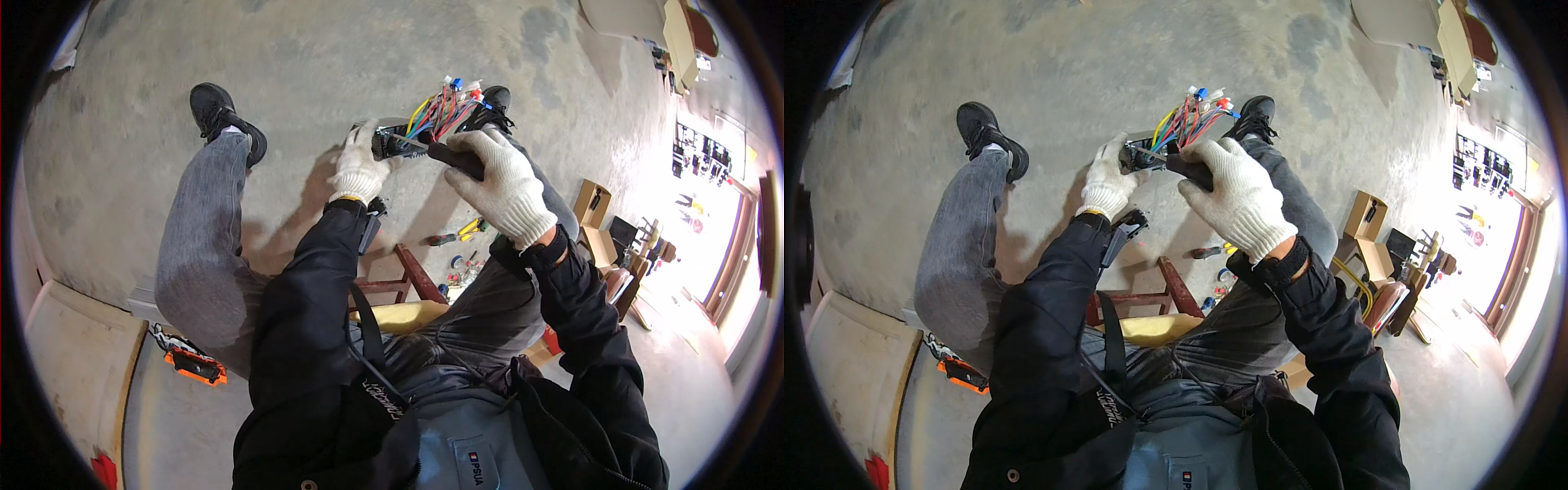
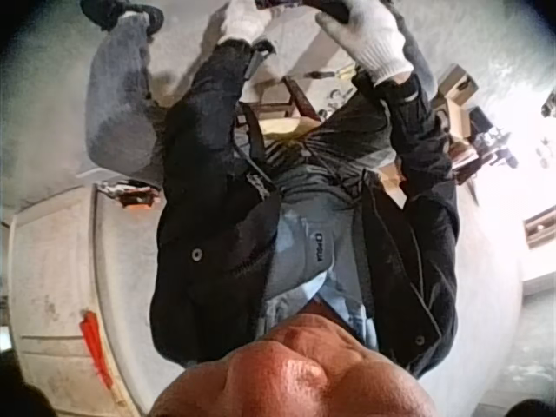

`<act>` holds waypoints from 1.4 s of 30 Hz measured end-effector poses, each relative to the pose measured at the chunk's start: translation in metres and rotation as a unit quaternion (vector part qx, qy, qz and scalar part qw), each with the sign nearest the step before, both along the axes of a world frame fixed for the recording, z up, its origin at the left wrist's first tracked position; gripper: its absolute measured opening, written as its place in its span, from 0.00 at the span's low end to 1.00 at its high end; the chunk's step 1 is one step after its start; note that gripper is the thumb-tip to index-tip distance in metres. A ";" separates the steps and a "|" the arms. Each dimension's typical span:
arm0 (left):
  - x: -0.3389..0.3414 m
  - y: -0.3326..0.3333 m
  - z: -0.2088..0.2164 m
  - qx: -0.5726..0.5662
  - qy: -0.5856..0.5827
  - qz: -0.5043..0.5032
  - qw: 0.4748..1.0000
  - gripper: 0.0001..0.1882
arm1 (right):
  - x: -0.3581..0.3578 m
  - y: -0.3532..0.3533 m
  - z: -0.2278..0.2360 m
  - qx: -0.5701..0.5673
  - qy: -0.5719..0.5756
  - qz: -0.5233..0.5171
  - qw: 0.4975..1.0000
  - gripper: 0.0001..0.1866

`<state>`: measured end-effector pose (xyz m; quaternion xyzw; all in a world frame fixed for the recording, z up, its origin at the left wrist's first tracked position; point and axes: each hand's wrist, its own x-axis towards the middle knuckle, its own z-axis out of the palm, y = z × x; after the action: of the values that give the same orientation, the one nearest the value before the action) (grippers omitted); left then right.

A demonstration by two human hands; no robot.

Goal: The recorder uses a screwdriver to remove screws and open the metal casing of an electric motorcycle controller.

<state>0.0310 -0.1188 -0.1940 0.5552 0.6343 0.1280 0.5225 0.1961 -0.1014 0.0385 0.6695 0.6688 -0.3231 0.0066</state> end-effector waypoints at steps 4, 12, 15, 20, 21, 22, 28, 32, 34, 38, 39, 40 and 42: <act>0.000 -0.001 0.018 -0.023 0.031 0.028 0.999 0.46 | -0.003 0.002 -0.003 -0.003 -0.019 0.006 1.000 0.20; 0.002 0.003 0.030 -0.105 0.071 0.026 0.992 0.38 | -0.008 0.007 -0.005 -0.004 -0.026 0.010 1.000 0.20; -0.002 0.004 0.030 -0.115 0.007 0.008 0.993 0.33 | -0.010 0.007 -0.006 -0.010 -0.032 0.012 0.999 0.20; -0.004 0.005 0.032 -0.088 -0.009 0.014 0.996 0.29 | -0.011 0.008 -0.008 -0.020 -0.035 0.006 0.999 0.20; -0.003 0.004 0.031 -0.088 -0.010 0.014 0.996 0.29 | -0.012 0.008 -0.008 -0.020 -0.035 0.006 0.999 0.20; -0.003 0.004 0.030 -0.087 -0.014 0.021 0.996 0.27 | -0.012 0.008 -0.008 -0.016 -0.038 0.010 0.999 0.20; -0.002 0.006 0.033 -0.092 -0.016 0.018 0.995 0.25 | -0.014 0.009 -0.008 -0.004 -0.034 0.012 0.999 0.19; -0.001 0.003 0.027 -0.093 -0.005 0.016 0.996 0.25 | -0.017 0.011 -0.008 -0.008 -0.031 0.007 0.999 0.19; 0.000 0.002 0.024 -0.090 -0.003 0.017 0.996 0.25 | -0.017 0.011 -0.009 -0.007 -0.033 0.010 0.999 0.19; 0.003 0.001 0.020 -0.081 -0.001 0.018 0.997 0.24 | -0.018 0.011 -0.009 -0.003 -0.036 0.008 0.999 0.20; 0.003 0.001 0.019 -0.081 -0.001 0.018 0.997 0.24 | -0.018 0.012 -0.008 -0.003 -0.037 0.009 0.999 0.20; 0.003 0.001 0.019 -0.077 0.000 0.019 0.997 0.24 | -0.018 0.012 -0.008 -0.003 -0.037 0.010 0.999 0.20; 0.003 0.001 0.018 -0.073 0.003 0.019 0.997 0.25 | -0.018 0.012 -0.009 -0.003 -0.037 0.012 0.999 0.20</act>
<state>0.0340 -0.1183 -0.1757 0.5037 0.6539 0.0899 0.5573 0.1776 -0.0893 0.0298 0.6733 0.6749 -0.2998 0.0369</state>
